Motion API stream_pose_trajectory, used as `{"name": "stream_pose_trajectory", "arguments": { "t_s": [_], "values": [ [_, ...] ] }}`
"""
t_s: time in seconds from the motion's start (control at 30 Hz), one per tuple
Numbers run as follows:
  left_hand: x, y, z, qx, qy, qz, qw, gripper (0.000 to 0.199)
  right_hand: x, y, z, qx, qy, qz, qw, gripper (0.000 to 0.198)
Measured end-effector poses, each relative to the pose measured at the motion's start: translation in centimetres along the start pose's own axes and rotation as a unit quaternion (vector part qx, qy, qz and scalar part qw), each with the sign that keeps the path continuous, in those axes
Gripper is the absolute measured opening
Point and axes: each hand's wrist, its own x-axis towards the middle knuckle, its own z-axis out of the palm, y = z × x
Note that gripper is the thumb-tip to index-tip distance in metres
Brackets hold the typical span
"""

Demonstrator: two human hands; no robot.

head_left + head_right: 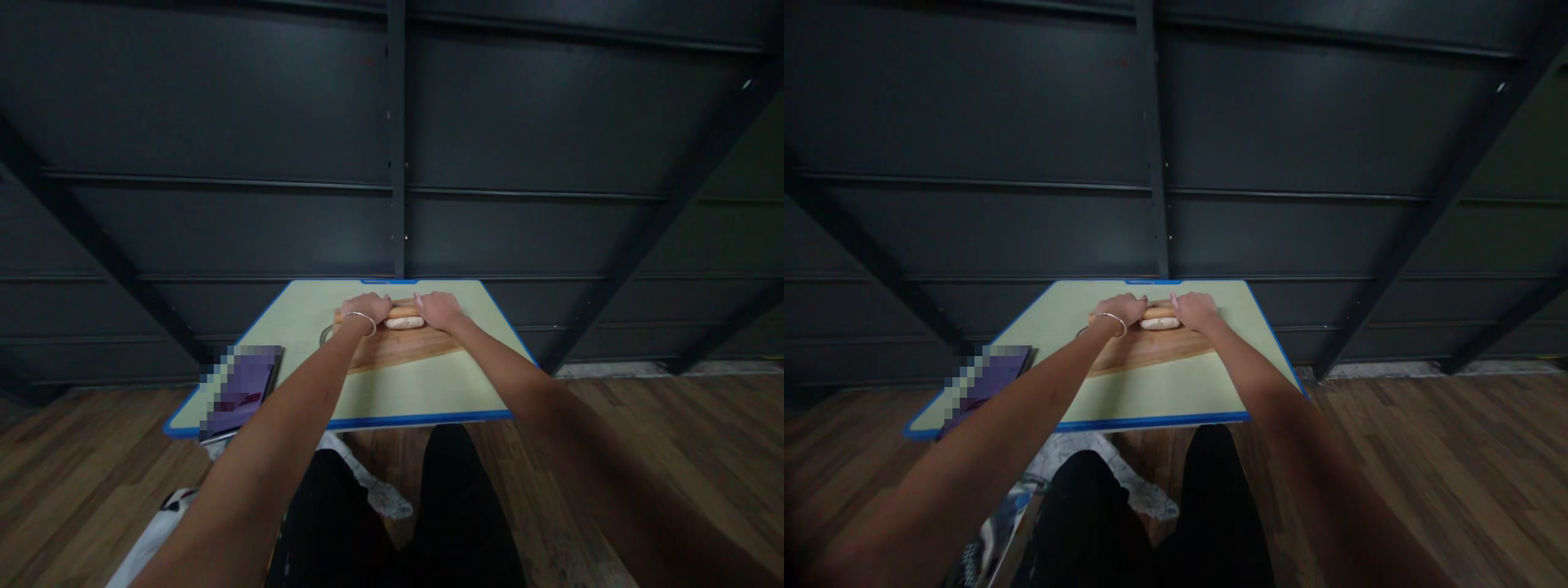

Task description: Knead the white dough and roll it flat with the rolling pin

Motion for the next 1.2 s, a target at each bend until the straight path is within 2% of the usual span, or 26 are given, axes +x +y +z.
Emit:
{"name": "stream_pose_trajectory", "arguments": {
  "t_s": [0.17,0.47,0.67,0.87,1.2],
  "values": [
    [0.55,-0.13,0.31,-0.004,0.008,-0.015,1.000,0.066,0.52,0.05,-0.16,0.008,-0.010,-0.011,1.000,0.065],
    [0.72,-0.25,0.66,-0.006,0.031,-0.003,0.999,0.065,0.78,0.46,0.53,0.015,0.000,0.002,1.000,0.070],
    [0.34,-0.11,0.47,0.002,0.032,0.000,0.999,0.065,0.84,0.44,0.27,0.024,-0.018,0.011,0.999,0.068],
    [0.10,0.00,0.30,0.009,0.027,0.002,1.000,0.065,0.73,0.74,-0.11,0.012,-0.002,-0.036,0.999,0.053],
    [0.31,0.10,0.25,0.004,0.032,0.002,0.999,0.063,0.87,0.86,0.17,0.022,0.000,-0.031,0.999,0.052]
  ]
}}
